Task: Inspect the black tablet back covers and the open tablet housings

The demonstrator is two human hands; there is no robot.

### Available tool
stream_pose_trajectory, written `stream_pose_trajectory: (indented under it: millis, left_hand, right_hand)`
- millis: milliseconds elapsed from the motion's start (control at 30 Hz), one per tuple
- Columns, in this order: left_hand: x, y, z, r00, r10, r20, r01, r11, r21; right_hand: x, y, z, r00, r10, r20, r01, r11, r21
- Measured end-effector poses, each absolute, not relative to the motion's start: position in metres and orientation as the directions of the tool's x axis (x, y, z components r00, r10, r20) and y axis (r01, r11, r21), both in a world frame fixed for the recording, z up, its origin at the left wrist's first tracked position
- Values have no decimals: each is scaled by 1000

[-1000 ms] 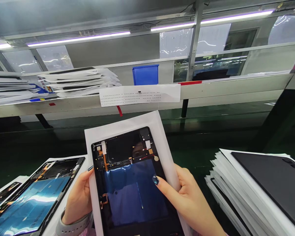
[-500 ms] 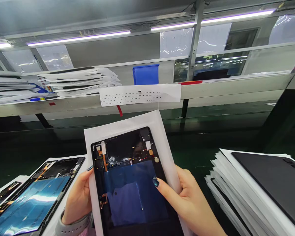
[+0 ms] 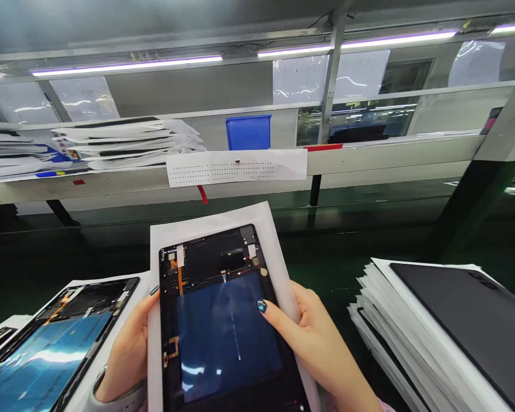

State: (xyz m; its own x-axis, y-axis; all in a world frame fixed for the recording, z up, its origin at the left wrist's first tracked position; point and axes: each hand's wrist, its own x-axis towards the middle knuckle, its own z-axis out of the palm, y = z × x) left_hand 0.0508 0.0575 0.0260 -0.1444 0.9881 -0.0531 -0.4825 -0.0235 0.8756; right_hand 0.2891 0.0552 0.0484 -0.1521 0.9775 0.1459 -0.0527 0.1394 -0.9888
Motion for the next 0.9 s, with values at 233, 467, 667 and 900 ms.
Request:
stream_pose_trajectory:
  millis: [233,467,667,900]
  left_hand:
    - [39,72,26,-340,937,83,-25,-98,995]
    - [36,75,24,93,996,-12,583,-45,811]
    - [46,81,13,350,912,-214,712,-110,693]
    - [48,96,3,387,844,-370,734,-39,679]
  right_hand:
    - [288,68,37,-234,962,138,-170,100,-980]
    - [302,60,-8,-150,988,-24,-123,-43,-992]
    - [309,29,-57,-92,989,-120,49,-115,-992]
    - [306,18,-65,1,997,-83,472,-73,-879]
